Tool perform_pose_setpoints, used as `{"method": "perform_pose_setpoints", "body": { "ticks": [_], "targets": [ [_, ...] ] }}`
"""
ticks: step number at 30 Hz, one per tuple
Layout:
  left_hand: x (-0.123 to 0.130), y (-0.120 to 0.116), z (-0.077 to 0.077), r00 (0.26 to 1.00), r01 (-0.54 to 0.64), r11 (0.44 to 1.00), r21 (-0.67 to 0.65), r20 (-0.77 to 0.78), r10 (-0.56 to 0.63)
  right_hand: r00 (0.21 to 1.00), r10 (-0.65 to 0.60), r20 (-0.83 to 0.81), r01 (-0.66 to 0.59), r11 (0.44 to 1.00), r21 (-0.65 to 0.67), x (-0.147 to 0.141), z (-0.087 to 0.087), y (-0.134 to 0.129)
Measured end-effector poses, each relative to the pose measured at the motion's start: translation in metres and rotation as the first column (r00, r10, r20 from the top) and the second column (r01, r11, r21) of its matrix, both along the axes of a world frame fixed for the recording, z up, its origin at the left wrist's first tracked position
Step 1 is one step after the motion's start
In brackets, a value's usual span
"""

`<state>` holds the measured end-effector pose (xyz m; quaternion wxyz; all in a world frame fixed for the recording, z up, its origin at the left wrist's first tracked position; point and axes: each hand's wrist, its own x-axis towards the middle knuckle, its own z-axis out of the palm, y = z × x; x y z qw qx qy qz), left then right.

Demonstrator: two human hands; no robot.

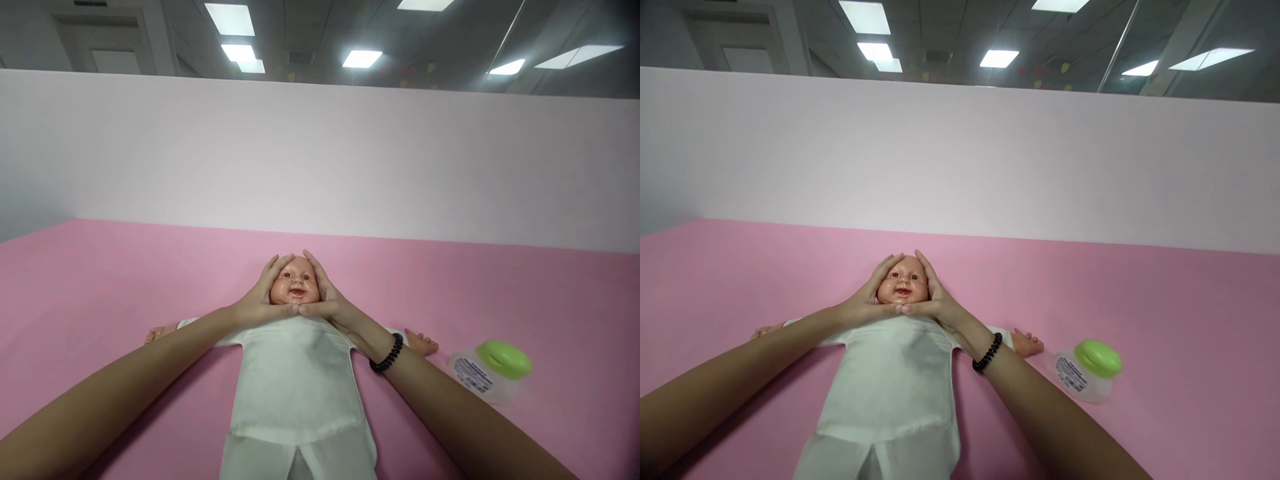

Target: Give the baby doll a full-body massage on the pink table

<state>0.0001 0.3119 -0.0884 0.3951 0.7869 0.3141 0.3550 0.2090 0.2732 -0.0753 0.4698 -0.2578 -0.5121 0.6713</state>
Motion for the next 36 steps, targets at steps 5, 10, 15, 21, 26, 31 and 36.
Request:
{"method": "perform_pose_setpoints", "body": {
  "ticks": [5, 10, 15, 21, 26, 31, 36],
  "targets": [
    [-0.001, 0.005, -0.003, 0.998, 0.048, 0.998, 0.051, 0.030, -0.049, 1.000, -0.012, 0.017, 0.011, 0.999, 0.034, 0.002, 0.000, 0.001],
    [-0.002, 0.009, -0.008, 0.998, 0.049, 0.995, 0.086, 0.025, -0.051, 0.998, 0.010, -0.058, -0.012, 0.999, -0.040, 0.001, 0.005, -0.001],
    [-0.003, 0.010, -0.010, 0.997, 0.064, 0.993, 0.098, 0.032, -0.067, 0.998, 0.014, -0.065, -0.017, 0.999, -0.043, 0.000, 0.006, -0.002],
    [-0.001, 0.004, -0.007, 0.998, 0.027, 0.995, 0.093, 0.060, -0.033, 1.000, -0.013, 0.016, 0.012, 0.999, 0.041, 0.000, 0.002, 0.000],
    [0.000, 0.005, -0.008, 0.997, 0.027, 0.996, 0.081, 0.064, -0.032, 1.000, -0.024, 0.020, 0.023, 0.999, 0.045, 0.001, 0.000, 0.002],
    [-0.002, 0.010, -0.011, 0.996, 0.057, 0.995, 0.082, 0.071, -0.063, 1.000, -0.014, -0.018, 0.014, 1.000, -0.012, 0.001, 0.002, 0.002],
    [-0.002, 0.006, -0.009, 0.995, 0.055, 0.996, 0.076, 0.083, -0.061, 1.000, -0.016, -0.005, 0.016, 0.999, 0.035, 0.001, 0.001, 0.002]
  ]
}}
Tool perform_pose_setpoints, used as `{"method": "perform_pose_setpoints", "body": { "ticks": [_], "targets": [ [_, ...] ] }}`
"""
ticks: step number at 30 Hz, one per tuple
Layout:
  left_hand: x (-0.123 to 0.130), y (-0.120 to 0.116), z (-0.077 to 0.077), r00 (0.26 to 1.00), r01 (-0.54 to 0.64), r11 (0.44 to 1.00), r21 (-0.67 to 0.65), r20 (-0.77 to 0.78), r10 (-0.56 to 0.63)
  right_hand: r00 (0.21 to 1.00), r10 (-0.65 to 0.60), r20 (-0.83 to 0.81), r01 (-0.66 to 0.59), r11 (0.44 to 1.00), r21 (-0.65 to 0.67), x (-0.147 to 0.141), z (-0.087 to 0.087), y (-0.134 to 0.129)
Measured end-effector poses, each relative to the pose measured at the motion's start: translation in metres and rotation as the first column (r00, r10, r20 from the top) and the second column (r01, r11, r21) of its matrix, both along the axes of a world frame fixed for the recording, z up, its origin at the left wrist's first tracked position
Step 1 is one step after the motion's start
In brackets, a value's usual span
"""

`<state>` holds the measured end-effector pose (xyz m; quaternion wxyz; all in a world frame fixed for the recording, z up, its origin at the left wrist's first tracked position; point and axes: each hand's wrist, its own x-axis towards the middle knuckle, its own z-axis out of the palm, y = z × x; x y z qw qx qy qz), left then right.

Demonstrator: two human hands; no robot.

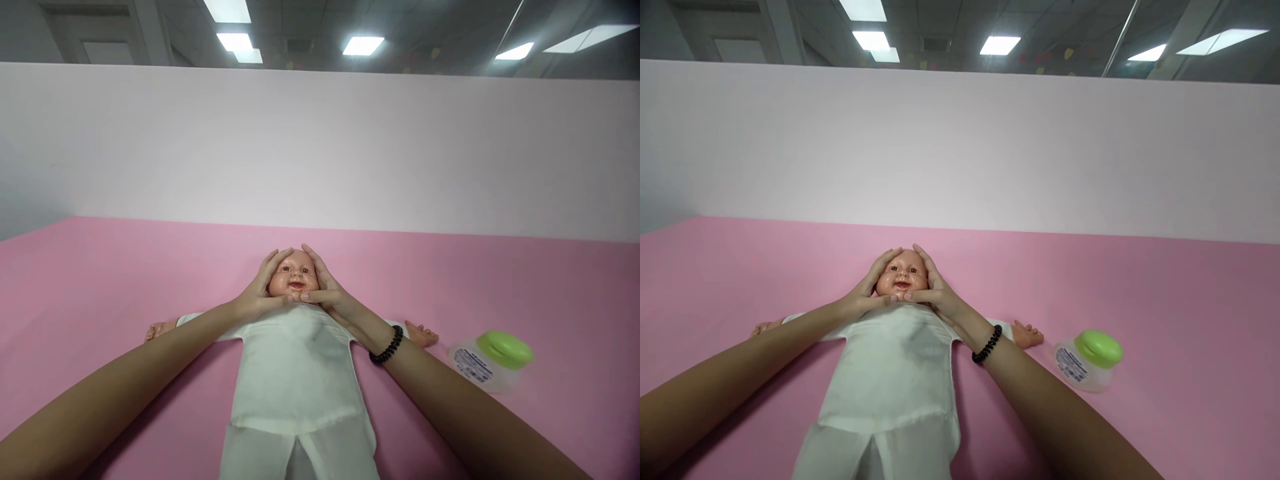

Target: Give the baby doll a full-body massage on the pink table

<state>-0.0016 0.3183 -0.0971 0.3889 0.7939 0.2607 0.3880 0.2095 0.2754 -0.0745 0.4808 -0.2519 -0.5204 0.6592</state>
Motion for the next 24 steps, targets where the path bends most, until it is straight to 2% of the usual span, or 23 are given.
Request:
{"method": "perform_pose_setpoints", "body": {
  "ticks": [6, 15, 24],
  "targets": [
    [0.0012, -0.0014, 0.0003, 0.999, -0.030, 1.000, -0.002, -0.017, 0.030, 0.999, -0.018, 0.046, 0.017, 1.000, 0.024, -0.0008, -0.0016, -0.0014],
    [-0.0021, 0.0040, -0.0032, 0.999, 0.043, 0.999, 0.008, 0.010, -0.043, 1.000, -0.006, 0.014, 0.006, 1.000, 0.000, 0.0001, 0.0006, 0.0004],
    [0.0023, -0.0027, 0.0013, 1.000, -0.017, 1.000, 0.022, 0.001, 0.017, 0.998, -0.035, 0.060, 0.033, 0.999, 0.027, -0.0018, -0.0011, -0.0012]
  ]
}}
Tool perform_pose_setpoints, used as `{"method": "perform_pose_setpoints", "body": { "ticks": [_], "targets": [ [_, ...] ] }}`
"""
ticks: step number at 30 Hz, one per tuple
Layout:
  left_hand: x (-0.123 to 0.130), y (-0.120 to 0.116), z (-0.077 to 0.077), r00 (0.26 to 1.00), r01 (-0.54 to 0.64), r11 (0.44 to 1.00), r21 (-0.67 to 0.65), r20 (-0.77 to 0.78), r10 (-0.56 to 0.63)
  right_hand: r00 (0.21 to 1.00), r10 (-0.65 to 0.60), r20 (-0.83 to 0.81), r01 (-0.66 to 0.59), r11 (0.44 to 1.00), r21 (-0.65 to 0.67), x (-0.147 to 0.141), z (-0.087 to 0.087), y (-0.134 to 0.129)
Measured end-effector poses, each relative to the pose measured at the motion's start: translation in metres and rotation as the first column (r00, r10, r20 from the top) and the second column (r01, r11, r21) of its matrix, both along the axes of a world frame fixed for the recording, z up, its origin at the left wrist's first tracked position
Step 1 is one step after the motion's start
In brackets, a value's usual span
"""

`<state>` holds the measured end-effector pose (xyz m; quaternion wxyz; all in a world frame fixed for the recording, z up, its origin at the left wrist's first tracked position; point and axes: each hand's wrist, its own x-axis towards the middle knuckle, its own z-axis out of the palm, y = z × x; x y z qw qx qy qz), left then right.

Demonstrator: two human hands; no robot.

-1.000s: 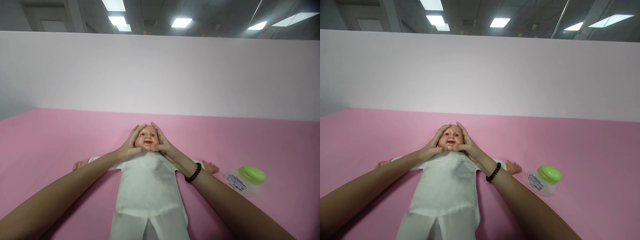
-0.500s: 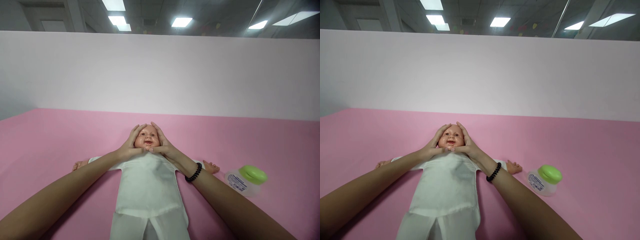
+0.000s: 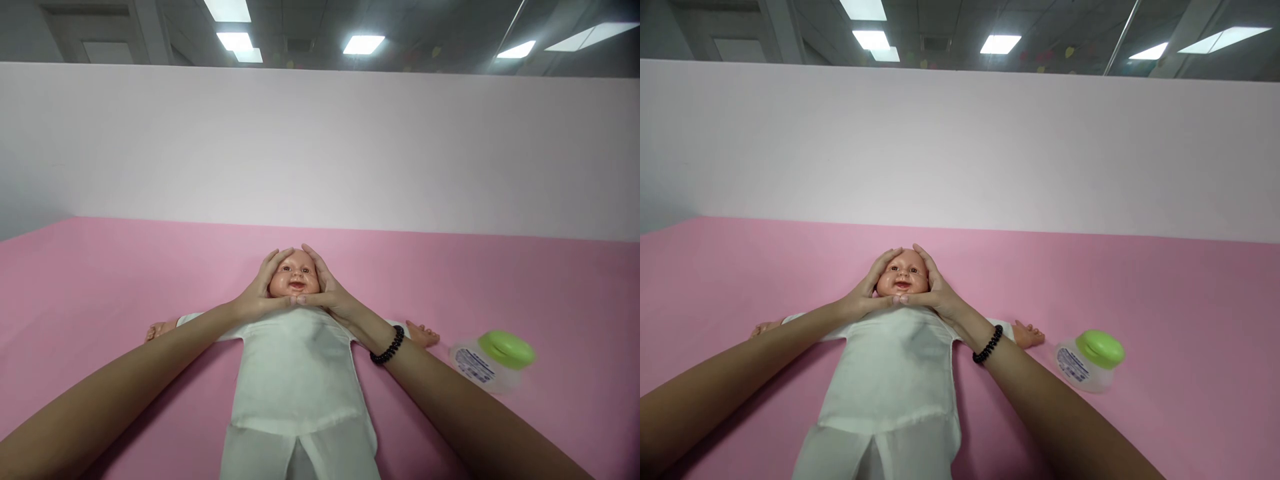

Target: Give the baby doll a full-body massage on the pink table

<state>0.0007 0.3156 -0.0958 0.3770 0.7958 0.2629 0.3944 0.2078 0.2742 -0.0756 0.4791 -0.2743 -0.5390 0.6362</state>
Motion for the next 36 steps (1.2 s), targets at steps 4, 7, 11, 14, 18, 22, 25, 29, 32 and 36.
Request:
{"method": "perform_pose_setpoints", "body": {
  "ticks": [4, 7, 11, 14, 18, 22, 25, 29, 32, 36],
  "targets": [
    [-0.0001, 0.0005, 0.0000, 1.000, 0.008, 1.000, -0.003, 0.003, -0.008, 1.000, 0.005, -0.016, -0.005, 1.000, 0.003, 0.0001, 0.0007, 0.0001],
    [-0.0013, 0.0016, -0.0003, 1.000, 0.014, 1.000, -0.027, 0.006, -0.014, 0.999, 0.012, -0.034, -0.012, 1.000, -0.018, 0.0006, 0.0035, -0.0006],
    [-0.0024, 0.0023, -0.0008, 0.999, 0.033, 0.999, -0.036, 0.023, -0.032, 0.998, 0.027, -0.055, -0.029, 0.999, -0.029, 0.0007, 0.0058, -0.0013],
    [-0.0017, 0.0017, -0.0010, 0.999, 0.036, 0.999, -0.022, 0.030, -0.036, 0.999, 0.022, -0.050, -0.022, 1.000, -0.011, 0.0004, 0.0043, -0.0007],
    [0.0002, 0.0003, -0.0011, 0.999, 0.031, 0.999, -0.007, 0.036, -0.031, 1.000, 0.005, -0.021, -0.005, 1.000, 0.006, 0.0001, 0.0010, 0.0003],
    [0.0004, -0.0002, -0.0007, 0.999, 0.031, 0.999, -0.021, 0.035, -0.031, 1.000, 0.004, -0.015, -0.004, 1.000, 0.001, 0.0002, 0.0002, 0.0005],
    [-0.0010, 0.0007, -0.0005, 0.999, 0.036, 0.999, -0.024, 0.028, -0.035, 0.999, 0.017, -0.039, -0.017, 1.000, -0.008, 0.0008, 0.0017, 0.0005],
    [-0.0029, 0.0028, -0.0015, 0.999, 0.036, 0.999, -0.020, 0.017, -0.036, 0.998, 0.035, -0.059, -0.037, 0.999, -0.035, 0.0014, 0.0039, 0.0002],
    [-0.0026, 0.0034, -0.0024, 0.999, 0.044, 0.999, -0.009, 0.023, -0.044, 0.998, 0.028, -0.051, -0.029, 0.999, -0.024, 0.0011, 0.0034, -0.0001],
    [-0.0007, 0.0025, -0.0024, 0.999, 0.036, 0.999, 0.001, 0.025, -0.036, 0.999, 0.015, -0.032, -0.016, 1.000, -0.008, 0.0004, 0.0006, 0.0000]
  ]
}}
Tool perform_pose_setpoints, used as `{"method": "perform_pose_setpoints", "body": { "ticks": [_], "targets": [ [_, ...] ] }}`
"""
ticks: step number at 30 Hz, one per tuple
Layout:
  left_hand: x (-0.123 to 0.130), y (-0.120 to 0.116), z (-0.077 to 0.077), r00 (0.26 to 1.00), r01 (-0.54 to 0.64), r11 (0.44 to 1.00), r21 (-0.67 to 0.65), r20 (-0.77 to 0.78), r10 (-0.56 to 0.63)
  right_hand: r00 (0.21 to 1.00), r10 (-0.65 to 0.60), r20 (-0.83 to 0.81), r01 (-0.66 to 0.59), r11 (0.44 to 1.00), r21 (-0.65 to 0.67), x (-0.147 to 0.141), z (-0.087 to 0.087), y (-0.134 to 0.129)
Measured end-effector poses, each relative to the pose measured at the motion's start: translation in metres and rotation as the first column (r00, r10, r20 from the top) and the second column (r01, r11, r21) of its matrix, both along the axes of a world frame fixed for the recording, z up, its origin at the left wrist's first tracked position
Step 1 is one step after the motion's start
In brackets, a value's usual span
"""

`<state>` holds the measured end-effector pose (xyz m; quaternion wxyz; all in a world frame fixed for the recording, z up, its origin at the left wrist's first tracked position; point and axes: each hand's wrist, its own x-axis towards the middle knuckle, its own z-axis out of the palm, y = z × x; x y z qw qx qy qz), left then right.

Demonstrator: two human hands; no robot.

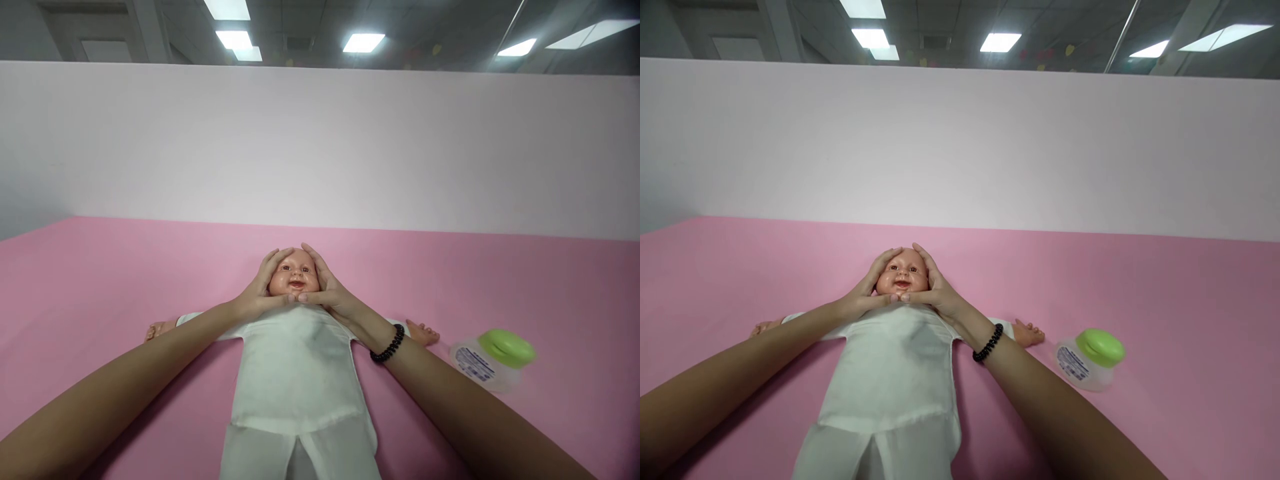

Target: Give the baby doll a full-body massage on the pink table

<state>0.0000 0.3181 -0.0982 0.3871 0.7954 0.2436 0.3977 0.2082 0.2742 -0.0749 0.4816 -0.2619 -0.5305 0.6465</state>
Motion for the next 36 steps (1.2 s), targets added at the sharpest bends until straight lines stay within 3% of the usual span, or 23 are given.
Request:
{"method": "perform_pose_setpoints", "body": {
  "ticks": [36],
  "targets": [
    [0.000, 0.007, -0.010, 0.998, 0.024, 0.999, 0.044, 0.050, -0.026, 1.000, 0.009, -0.017, -0.009, 1.000, 0.010, -0.001, 0.001, -0.001]
  ]
}}
